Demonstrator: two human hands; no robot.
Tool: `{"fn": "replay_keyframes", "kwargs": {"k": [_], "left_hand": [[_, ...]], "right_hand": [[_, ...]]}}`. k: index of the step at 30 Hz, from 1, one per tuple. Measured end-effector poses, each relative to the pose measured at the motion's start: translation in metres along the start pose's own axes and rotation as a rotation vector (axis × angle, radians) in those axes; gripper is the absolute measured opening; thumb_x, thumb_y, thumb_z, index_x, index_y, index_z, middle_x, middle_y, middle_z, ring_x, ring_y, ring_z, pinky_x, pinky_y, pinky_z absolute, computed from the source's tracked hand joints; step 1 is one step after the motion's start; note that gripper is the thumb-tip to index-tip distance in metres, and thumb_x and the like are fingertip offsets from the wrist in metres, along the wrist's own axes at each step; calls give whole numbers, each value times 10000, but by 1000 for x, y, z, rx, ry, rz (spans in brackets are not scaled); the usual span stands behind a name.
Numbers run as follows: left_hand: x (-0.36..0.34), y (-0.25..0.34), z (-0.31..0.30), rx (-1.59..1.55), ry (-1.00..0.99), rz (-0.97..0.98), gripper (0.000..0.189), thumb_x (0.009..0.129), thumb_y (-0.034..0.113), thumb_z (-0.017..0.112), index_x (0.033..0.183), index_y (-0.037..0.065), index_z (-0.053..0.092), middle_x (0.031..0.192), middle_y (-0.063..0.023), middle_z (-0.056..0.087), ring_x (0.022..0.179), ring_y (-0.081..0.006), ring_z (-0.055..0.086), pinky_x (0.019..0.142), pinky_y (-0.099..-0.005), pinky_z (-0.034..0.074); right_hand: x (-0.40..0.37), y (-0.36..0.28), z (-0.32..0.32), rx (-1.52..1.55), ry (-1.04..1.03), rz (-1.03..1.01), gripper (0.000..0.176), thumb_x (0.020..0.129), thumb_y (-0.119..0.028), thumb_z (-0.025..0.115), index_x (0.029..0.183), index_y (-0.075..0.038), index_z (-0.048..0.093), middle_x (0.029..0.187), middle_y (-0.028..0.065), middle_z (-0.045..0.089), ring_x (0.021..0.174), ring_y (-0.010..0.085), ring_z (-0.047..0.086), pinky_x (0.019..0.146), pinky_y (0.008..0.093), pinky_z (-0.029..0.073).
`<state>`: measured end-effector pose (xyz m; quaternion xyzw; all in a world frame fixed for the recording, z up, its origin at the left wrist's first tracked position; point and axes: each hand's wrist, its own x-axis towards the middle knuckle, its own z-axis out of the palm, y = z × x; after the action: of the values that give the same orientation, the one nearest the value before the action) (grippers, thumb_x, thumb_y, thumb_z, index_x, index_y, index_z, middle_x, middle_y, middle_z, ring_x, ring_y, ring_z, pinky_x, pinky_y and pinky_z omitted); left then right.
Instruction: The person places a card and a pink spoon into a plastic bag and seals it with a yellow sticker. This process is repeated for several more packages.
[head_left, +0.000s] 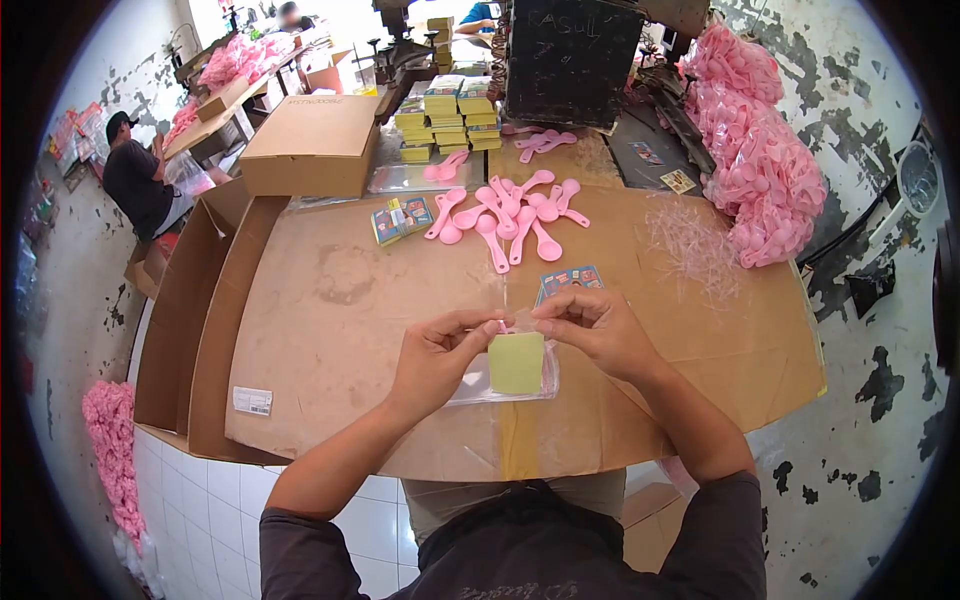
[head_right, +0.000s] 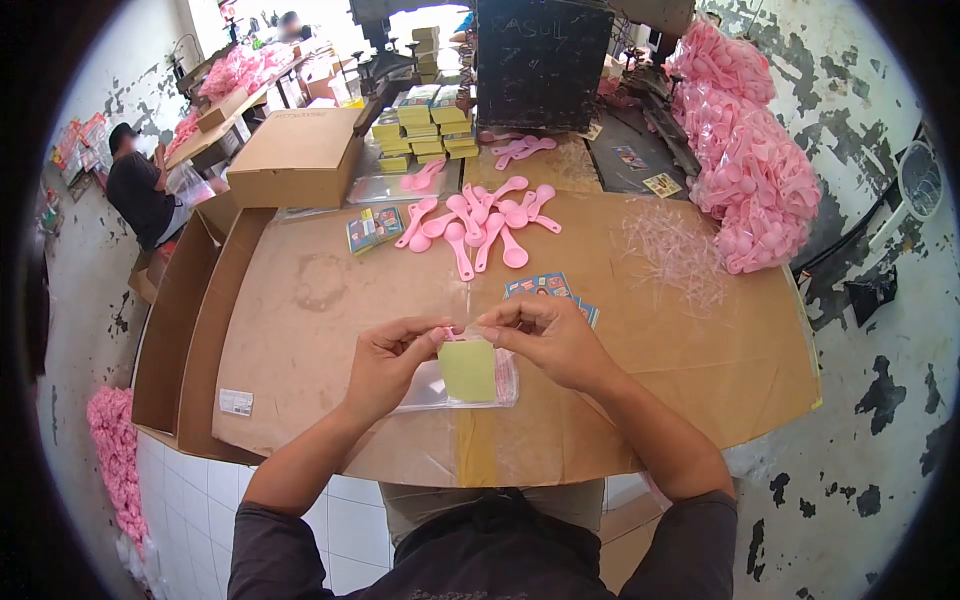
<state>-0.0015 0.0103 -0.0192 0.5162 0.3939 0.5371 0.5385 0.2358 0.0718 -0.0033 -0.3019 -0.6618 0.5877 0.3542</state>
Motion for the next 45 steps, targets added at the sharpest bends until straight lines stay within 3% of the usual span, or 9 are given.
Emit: {"fn": "replay_keyframes", "kwargs": {"k": [13,19,21,30,33,37,40,43,45], "left_hand": [[-4,-2,-10,182,-50,94,235,1006,30,641,1222,-24,715,1076,-112,763,983,-123,703,878,-284,591],[-1,-4,-11,-139,-54,-12,229,1025,73,607,1189,-46,713,1120,-129,749,964,-148,717,881,-317,602],[-1,-4,-10,-54,-43,-40,233,1027,88,621,1196,-48,706,1123,-134,745,965,-152,717,884,-329,606],[3,-5,-8,35,-41,-90,255,1033,94,632,1249,-32,681,1141,-108,738,1018,-149,704,903,-310,603],[3,-4,-10,32,-23,-60,272,1038,85,619,1282,-28,659,1172,-106,729,1029,-149,701,919,-307,598],[3,-1,-11,27,-6,19,337,1036,83,618,1355,-24,596,1219,-106,711,1026,-148,700,930,-319,596],[1,9,-1,-89,14,88,376,1026,99,636,1377,-18,568,1219,-106,706,999,-142,701,917,-326,599],[2,1,-17,92,-169,-59,360,1012,106,664,1332,-40,589,1152,-114,723,995,-138,704,851,-301,600],[4,7,-29,71,-134,-102,327,1004,114,677,1295,-23,617,1128,-89,726,951,-125,704,776,-292,602]], "right_hand": [[2,9,-12,58,-78,-84,162,966,5,652,1082,-11,764,1025,40,718,942,116,649,838,277,517],[4,1,-17,0,-124,-79,156,981,-62,666,1089,0,761,1018,42,704,915,113,621,812,270,497],[3,0,-14,-112,-113,-131,149,983,-72,676,1080,1,762,1017,41,703,908,108,618,802,255,490],[2,2,-6,68,-83,-3,302,971,-48,700,1256,27,634,1013,34,682,938,83,639,803,257,523],[-1,6,-13,-179,-216,57,295,976,-44,691,1252,29,618,1022,25,682,939,92,649,823,262,529],[1,10,-13,-73,-223,56,277,981,-33,678,1243,35,623,1028,31,683,944,99,650,834,269,527],[5,3,-15,-87,-245,26,268,984,-26,671,1241,38,626,1034,36,687,944,101,650,838,275,528],[6,-7,-14,-63,-231,-9,265,993,-36,662,1245,37,630,1040,40,694,941,103,651,834,278,528],[9,-11,-18,-10,-187,-13,285,999,-76,666,1258,35,631,1039,37,699,939,106,653,830,280,525]]}}
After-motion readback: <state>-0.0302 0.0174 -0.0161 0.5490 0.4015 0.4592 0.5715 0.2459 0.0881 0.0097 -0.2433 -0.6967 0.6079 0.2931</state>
